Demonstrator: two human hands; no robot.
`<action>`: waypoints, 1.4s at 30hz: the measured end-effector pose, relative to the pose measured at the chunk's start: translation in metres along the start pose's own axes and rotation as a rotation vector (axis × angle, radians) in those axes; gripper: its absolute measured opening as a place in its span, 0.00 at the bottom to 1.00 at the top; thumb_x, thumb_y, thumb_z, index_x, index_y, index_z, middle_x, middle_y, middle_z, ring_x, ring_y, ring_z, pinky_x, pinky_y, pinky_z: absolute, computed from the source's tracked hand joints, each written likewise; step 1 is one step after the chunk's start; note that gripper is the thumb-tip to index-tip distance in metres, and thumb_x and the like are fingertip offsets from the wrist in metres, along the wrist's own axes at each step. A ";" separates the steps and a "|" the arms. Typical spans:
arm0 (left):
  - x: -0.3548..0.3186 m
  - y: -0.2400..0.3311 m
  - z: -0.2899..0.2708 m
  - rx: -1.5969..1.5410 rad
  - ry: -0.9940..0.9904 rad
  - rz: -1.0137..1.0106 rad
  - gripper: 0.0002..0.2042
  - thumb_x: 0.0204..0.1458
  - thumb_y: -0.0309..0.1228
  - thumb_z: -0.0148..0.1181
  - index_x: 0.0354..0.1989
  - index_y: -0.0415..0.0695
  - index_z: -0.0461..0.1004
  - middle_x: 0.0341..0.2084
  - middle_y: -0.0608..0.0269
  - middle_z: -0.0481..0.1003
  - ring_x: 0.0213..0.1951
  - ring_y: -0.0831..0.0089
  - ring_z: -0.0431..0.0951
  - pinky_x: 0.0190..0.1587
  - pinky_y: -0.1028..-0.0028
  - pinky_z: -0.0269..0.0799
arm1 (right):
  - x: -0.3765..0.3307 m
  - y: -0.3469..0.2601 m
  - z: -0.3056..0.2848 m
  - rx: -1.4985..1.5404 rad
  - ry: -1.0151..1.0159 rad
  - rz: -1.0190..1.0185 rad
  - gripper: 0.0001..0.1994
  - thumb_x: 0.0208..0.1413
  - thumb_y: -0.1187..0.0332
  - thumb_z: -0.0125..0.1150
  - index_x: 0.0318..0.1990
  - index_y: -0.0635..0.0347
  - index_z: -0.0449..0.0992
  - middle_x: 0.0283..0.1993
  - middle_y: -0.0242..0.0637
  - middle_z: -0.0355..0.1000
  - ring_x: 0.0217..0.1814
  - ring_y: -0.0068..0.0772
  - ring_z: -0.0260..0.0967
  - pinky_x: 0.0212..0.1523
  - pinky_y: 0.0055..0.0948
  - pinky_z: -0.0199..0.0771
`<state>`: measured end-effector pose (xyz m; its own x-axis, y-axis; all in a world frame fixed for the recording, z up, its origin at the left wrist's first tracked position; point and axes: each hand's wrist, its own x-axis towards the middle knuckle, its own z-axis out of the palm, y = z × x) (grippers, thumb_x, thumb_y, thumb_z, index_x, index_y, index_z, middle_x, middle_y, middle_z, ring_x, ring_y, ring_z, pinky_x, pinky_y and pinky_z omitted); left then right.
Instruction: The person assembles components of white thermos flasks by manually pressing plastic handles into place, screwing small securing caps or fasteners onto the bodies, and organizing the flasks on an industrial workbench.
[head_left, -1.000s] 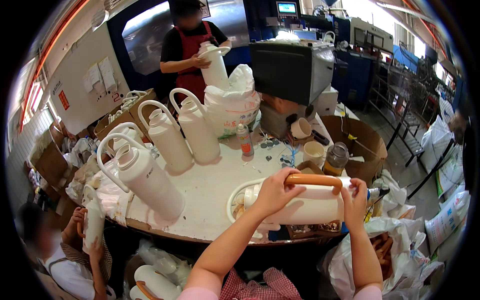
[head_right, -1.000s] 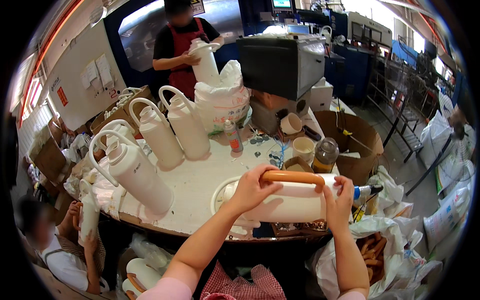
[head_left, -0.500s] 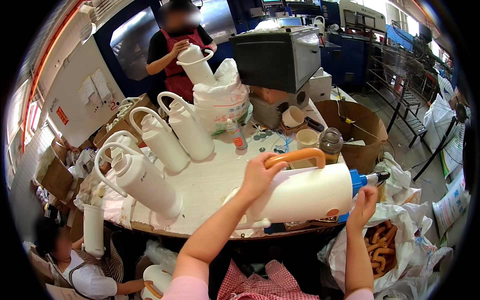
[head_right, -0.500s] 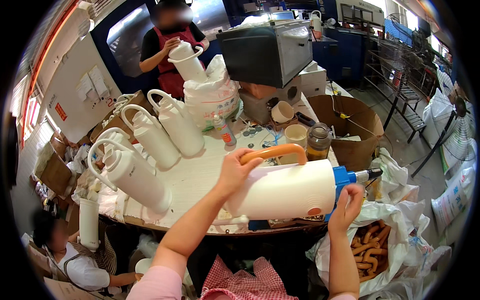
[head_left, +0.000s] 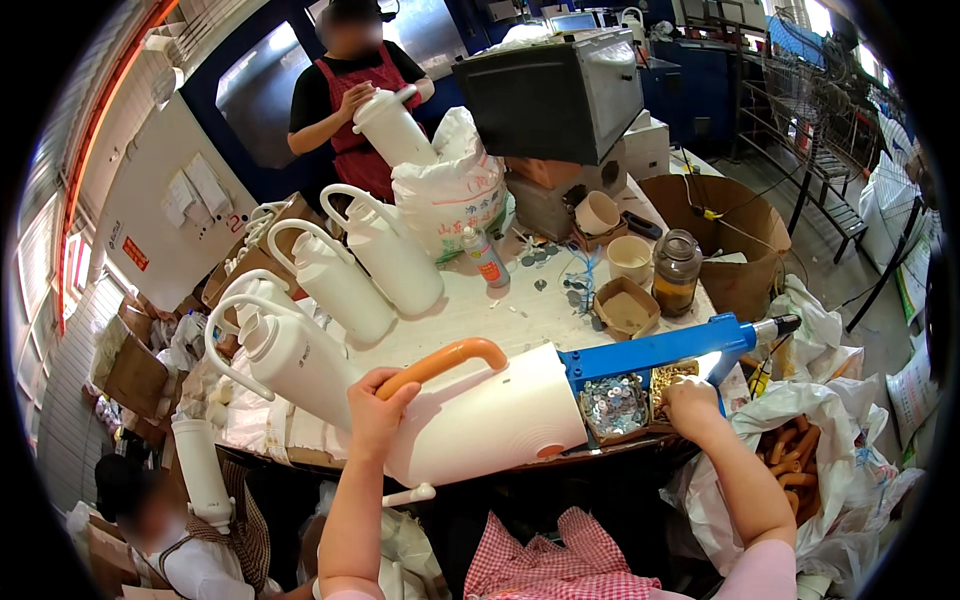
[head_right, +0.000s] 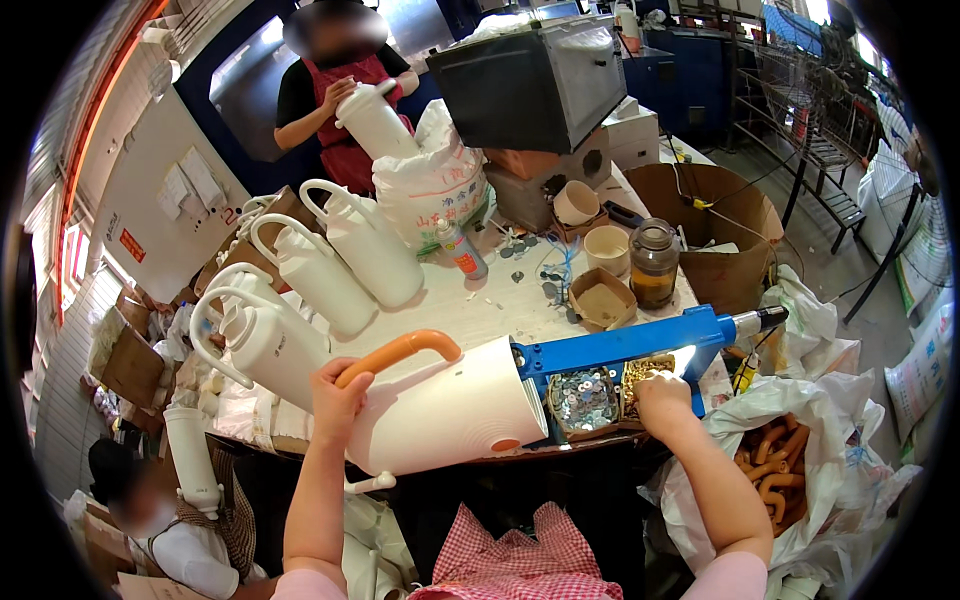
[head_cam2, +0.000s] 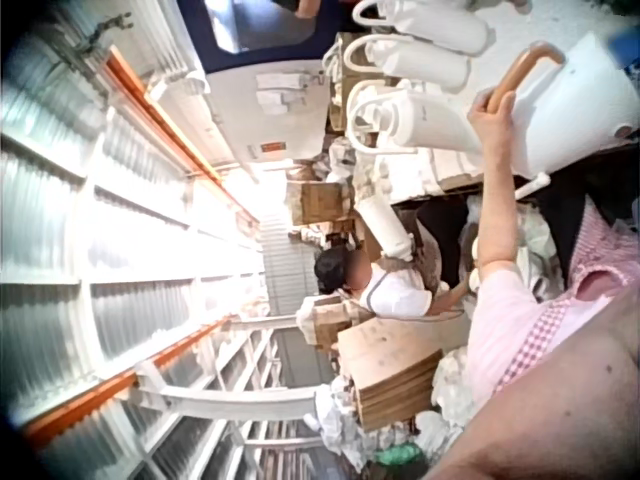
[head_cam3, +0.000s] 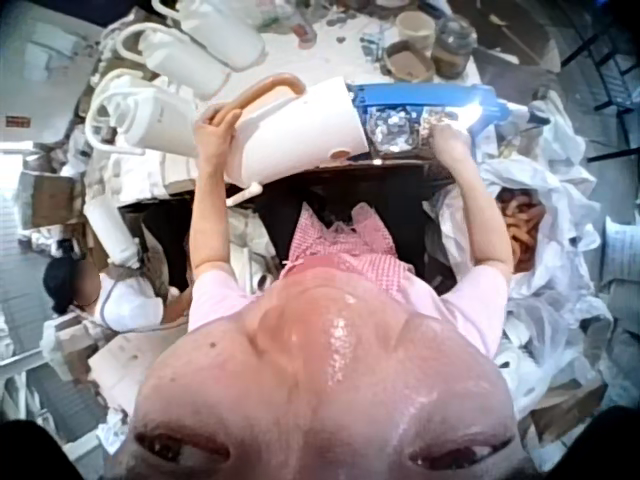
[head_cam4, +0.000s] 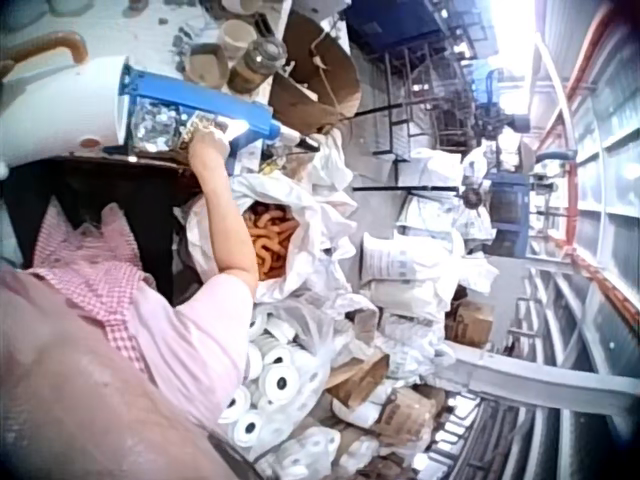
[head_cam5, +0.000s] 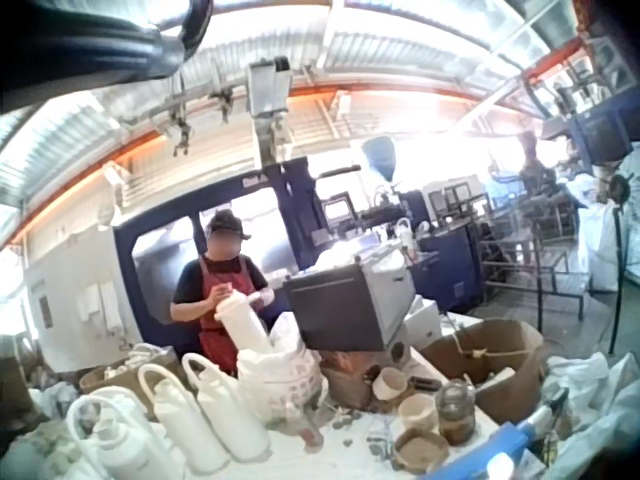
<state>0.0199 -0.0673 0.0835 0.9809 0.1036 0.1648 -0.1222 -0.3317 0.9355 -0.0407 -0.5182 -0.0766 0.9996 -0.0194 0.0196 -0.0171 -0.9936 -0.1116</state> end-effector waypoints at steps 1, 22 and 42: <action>-0.004 -0.004 -0.003 0.000 -0.002 0.002 0.10 0.47 0.25 0.73 0.37 0.37 0.81 0.22 0.70 0.76 0.20 0.84 0.70 0.23 0.82 0.65 | -0.002 -0.001 -0.009 0.108 -0.065 0.021 0.06 0.52 0.64 0.64 0.33 0.54 0.82 0.37 0.42 0.79 0.41 0.46 0.78 0.45 0.43 0.76; -0.021 -0.047 -0.001 -0.044 0.034 -0.024 0.10 0.49 0.24 0.70 0.39 0.37 0.79 0.20 0.70 0.73 0.18 0.85 0.68 0.20 0.83 0.61 | -0.036 -0.016 -0.043 0.719 0.345 0.116 0.03 0.51 0.76 0.66 0.31 0.64 0.77 0.25 0.38 0.78 0.24 0.33 0.76 0.29 0.30 0.75; -0.043 -0.068 -0.027 -0.188 0.222 -0.064 0.11 0.53 0.28 0.72 0.41 0.39 0.78 0.22 0.73 0.72 0.18 0.87 0.64 0.19 0.84 0.59 | 0.060 -0.111 -0.099 1.400 0.298 -0.089 0.07 0.57 0.75 0.66 0.42 0.68 0.83 0.35 0.32 0.80 0.36 0.18 0.74 0.41 0.18 0.74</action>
<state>-0.0179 -0.0235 0.0213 0.9327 0.3284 0.1489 -0.1077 -0.1404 0.9842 0.0194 -0.4200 0.0352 0.9516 -0.1602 0.2622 0.2540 -0.0706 -0.9646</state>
